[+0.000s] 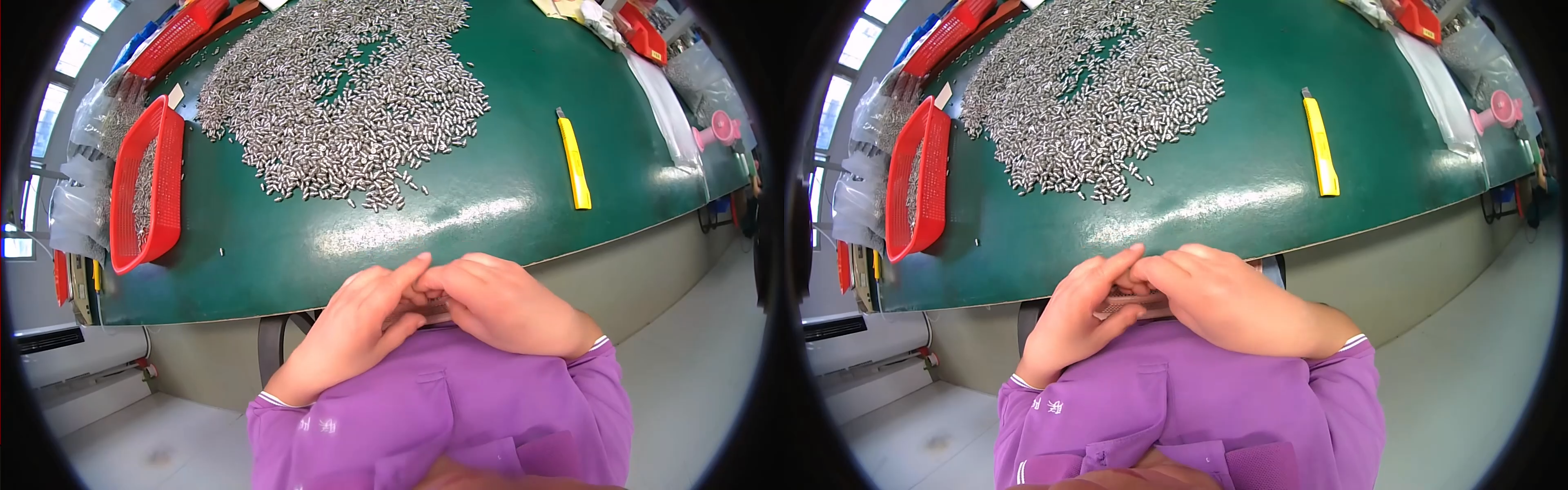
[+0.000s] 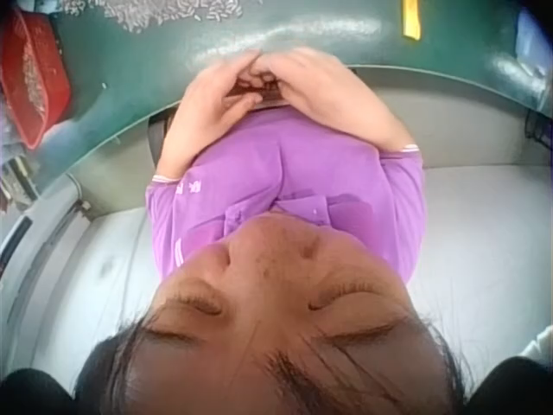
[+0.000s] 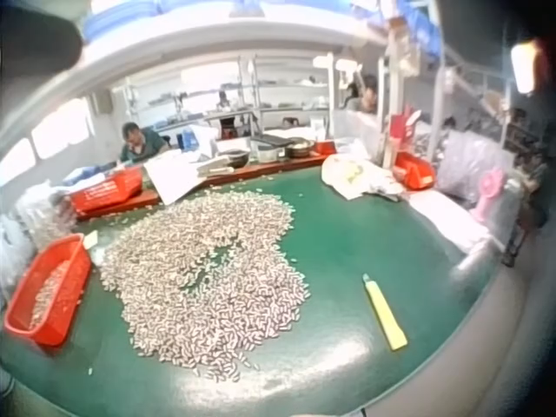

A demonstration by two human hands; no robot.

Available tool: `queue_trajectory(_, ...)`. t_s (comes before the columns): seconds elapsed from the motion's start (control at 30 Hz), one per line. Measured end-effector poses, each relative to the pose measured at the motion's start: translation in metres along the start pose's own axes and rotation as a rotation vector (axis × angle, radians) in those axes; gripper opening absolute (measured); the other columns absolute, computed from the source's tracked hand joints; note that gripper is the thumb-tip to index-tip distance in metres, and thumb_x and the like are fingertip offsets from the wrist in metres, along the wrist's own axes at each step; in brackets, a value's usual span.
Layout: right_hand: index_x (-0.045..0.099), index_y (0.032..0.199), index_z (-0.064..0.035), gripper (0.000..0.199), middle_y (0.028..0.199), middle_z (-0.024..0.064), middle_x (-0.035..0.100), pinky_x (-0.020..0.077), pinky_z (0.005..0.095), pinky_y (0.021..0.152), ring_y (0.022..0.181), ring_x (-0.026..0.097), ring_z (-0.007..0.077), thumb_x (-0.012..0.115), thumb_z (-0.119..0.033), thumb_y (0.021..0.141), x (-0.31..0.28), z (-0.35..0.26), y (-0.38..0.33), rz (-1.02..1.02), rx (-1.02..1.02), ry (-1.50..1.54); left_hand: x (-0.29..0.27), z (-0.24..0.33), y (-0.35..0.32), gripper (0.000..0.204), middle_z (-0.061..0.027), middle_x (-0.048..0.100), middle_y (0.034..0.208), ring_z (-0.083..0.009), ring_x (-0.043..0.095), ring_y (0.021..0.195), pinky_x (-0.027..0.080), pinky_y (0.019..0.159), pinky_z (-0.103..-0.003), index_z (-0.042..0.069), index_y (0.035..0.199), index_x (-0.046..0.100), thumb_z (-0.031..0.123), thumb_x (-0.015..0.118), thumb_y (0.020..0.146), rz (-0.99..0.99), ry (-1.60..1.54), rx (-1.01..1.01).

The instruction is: Picking up and inspecting small silver metal components on a workbench in a factory.

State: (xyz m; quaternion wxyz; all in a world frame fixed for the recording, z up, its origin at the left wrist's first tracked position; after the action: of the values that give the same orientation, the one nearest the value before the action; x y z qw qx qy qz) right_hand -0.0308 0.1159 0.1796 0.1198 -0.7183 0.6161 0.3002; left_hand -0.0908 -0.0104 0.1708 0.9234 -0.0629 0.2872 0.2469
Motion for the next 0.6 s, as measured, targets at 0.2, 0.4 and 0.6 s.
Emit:
queue_trajectory(0.2,0.063,0.112,-0.0067,0.029,0.101,0.0119,0.068,0.0521,0.0423,0.083,0.094,0.065,0.0322,0.063,-0.004,0.084,-0.001,0.008,-0.031,-0.239,0.028,0.035,0.004,-0.007,-0.023,0.043,-0.0089,0.071,0.101,-0.0254,0.068,0.092,0.054,0.084,-0.037,0.003,0.126,0.062,0.003,0.071,0.083,-0.247,-0.228,0.11)
queue_trajectory(0.4,0.067,0.111,-0.0029,0.026,0.104,0.0172,0.07,0.053,0.043,0.086,0.099,0.066,0.0345,0.062,-0.011,0.087,0.019,0.058,-0.063,-0.166,0.166,-0.048,0.041,-0.065,-0.04,0.03,-0.016,0.068,0.114,-0.0341,0.064,0.107,0.05,0.094,-0.041,0.003,0.123,0.062,0.012,0.06,0.095,-0.287,-0.157,-0.214)
queue_trajectory(0.6,0.069,0.109,-0.0053,0.026,0.097,0.0171,0.07,0.0539,0.0458,0.078,0.088,0.067,0.0376,0.066,-0.017,0.086,0.056,0.112,-0.088,-0.076,0.31,-0.278,0.09,-0.089,-0.046,0.037,-0.0158,0.067,0.117,-0.0346,0.06,0.114,0.049,0.096,-0.042,0.005,0.122,0.064,0.006,0.062,0.085,-0.338,-0.132,-0.154)
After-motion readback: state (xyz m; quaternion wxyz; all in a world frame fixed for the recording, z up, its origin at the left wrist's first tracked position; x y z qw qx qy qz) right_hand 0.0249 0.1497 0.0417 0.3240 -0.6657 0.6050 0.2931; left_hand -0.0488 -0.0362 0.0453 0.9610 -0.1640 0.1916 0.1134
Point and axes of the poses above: each hand's wrist, its own y-axis towards the middle knuckle, its own x-axis out of the palm, z = x × y, the point moved 7 cm from there along y, towards the middle knuckle
